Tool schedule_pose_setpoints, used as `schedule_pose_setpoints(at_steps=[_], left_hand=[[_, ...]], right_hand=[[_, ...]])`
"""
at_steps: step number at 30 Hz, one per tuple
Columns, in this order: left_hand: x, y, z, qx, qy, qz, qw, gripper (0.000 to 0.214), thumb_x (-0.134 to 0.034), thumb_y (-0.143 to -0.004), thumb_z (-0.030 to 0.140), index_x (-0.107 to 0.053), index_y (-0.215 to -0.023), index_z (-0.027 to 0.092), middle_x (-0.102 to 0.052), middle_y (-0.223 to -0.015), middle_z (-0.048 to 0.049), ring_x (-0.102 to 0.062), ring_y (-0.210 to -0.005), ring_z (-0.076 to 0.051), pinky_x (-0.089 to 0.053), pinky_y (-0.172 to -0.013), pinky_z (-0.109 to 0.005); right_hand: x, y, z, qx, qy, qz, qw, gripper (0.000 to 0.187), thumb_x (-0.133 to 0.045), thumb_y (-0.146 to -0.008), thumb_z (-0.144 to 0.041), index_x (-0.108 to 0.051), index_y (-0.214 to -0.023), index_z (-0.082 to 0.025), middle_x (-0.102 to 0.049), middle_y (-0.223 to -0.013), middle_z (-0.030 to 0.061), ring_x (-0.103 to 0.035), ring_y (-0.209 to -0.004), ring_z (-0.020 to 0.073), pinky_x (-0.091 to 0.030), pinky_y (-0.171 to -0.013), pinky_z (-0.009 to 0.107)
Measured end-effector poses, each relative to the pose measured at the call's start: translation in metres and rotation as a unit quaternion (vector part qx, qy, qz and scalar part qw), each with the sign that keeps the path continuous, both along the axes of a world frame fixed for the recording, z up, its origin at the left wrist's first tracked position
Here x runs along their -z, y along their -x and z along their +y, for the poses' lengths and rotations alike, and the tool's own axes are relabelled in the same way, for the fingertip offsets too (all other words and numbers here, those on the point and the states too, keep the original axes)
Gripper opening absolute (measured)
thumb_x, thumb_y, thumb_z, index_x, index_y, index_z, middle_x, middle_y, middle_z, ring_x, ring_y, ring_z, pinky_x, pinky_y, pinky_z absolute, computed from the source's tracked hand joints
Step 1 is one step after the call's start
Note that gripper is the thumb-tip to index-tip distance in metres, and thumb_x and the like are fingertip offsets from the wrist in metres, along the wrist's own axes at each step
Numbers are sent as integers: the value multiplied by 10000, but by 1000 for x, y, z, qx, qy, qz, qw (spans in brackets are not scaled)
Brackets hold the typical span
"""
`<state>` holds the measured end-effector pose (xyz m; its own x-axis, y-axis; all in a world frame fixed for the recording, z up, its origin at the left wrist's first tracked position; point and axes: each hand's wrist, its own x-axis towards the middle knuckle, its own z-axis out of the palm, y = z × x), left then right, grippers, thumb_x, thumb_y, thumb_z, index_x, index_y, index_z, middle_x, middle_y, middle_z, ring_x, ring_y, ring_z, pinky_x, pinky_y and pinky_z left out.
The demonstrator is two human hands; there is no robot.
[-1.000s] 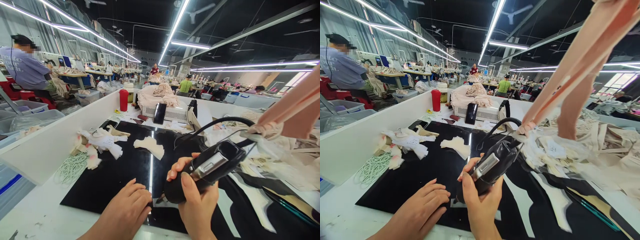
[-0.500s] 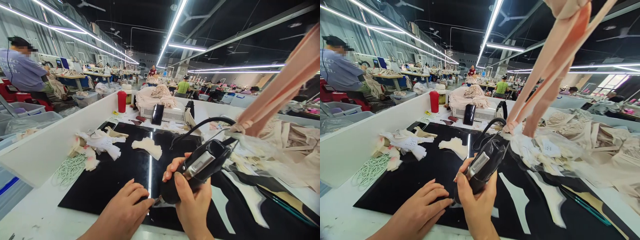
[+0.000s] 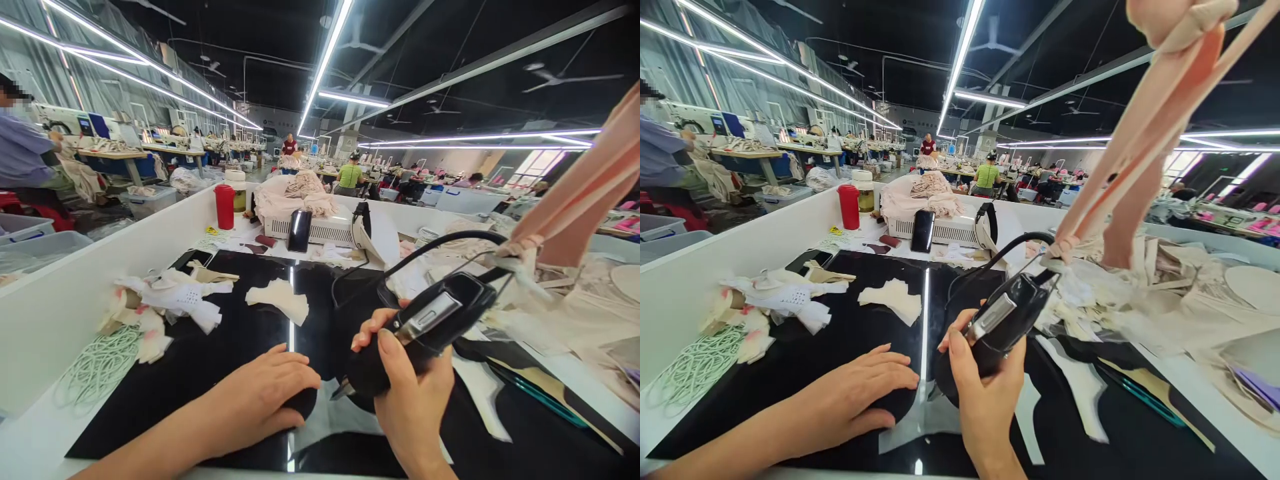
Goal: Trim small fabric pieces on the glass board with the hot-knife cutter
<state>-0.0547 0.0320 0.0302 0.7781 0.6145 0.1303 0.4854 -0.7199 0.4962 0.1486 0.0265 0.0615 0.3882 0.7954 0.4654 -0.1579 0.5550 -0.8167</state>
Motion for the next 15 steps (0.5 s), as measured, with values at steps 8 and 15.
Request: schedule_pose_setpoints(at_steps=[8, 15], left_hand=[[-2, -10, 15, 40, 110, -9, 993, 616, -835, -841, 359, -552, -1379, 255, -651, -1402, -80, -457, -1450, -319, -198, -1244, -636], [2, -11, 14, 29, 124, -18, 992, 682, -859, -795, 438, -554, -1375, 248, -619, -1439, -119, -469, -1437, -351, -165, -1239, -655]], right_hand=[[6, 7, 2, -45, -23, 4, 999, 368, -762, -889, -268, -560, -1193, -320, -666, -879, -35, -649, -651, 129, -564, -607, 297], [12, 10, 4, -54, -30, -1, 998, 364, -749, -895, -252, -560, -1199, -313, -664, -880, -33, -652, -657, 125, -570, -626, 295]])
